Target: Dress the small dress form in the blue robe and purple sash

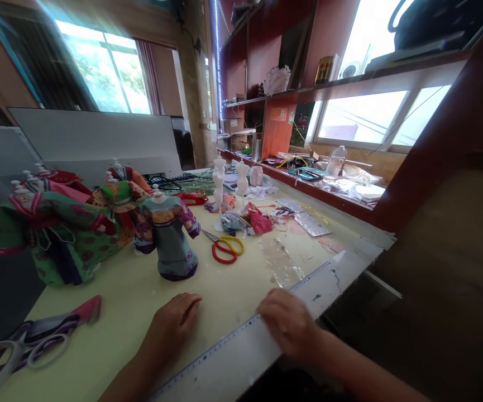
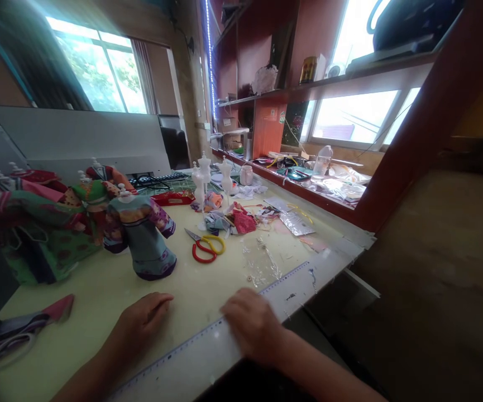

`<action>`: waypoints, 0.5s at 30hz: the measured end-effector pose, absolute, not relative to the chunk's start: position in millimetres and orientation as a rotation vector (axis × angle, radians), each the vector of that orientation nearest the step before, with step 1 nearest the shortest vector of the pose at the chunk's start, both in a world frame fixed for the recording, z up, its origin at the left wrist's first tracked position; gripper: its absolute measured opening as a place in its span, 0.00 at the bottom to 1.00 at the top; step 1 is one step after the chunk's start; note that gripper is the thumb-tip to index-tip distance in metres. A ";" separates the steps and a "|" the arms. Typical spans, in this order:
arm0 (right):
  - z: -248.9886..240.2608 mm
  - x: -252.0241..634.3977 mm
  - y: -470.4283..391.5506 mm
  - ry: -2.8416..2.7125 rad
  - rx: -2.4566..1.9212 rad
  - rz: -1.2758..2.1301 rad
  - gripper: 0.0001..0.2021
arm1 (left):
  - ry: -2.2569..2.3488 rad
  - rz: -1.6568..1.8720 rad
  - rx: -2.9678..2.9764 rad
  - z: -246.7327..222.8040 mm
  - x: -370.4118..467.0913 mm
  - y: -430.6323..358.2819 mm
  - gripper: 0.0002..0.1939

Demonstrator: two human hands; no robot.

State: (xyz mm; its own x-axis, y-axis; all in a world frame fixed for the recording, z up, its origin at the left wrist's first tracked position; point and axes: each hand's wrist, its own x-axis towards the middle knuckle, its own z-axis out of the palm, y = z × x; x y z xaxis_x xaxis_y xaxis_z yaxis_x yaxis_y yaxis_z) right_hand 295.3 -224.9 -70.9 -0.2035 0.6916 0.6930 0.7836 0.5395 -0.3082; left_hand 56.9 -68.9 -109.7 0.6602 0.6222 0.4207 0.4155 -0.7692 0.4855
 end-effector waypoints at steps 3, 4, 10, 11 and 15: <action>-77.8 380.8 -252.5 -1.445 -1.739 -0.015 0.08 | 0.813 0.817 2.559 -108.0 57.4 -69.3 0.13; -80.1 410.1 -259.7 -1.279 -1.912 0.065 0.10 | 0.806 0.815 2.565 -108.0 57.6 -69.1 0.13; -93.3 511.0 -279.4 -1.117 -2.328 0.236 0.16 | 0.778 0.795 2.551 -114.0 57.6 -66.3 0.12; -94.5 513.8 -278.2 -1.151 -2.338 0.262 0.16 | 0.782 0.794 2.550 -115.3 57.4 -66.0 0.12; -93.6 510.9 -266.5 -1.254 -2.407 0.343 0.16 | 0.789 0.793 2.556 -117.7 56.3 -65.6 0.11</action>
State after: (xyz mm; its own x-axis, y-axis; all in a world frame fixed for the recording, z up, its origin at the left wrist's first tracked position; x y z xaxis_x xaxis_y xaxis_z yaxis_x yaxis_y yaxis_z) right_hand 510.9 -266.5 -93.6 0.5670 0.8231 -0.0306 0.7242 -0.5159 -0.4575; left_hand 56.3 -65.6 -117.7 0.6885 0.6000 0.4074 0.4043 -0.7839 0.4712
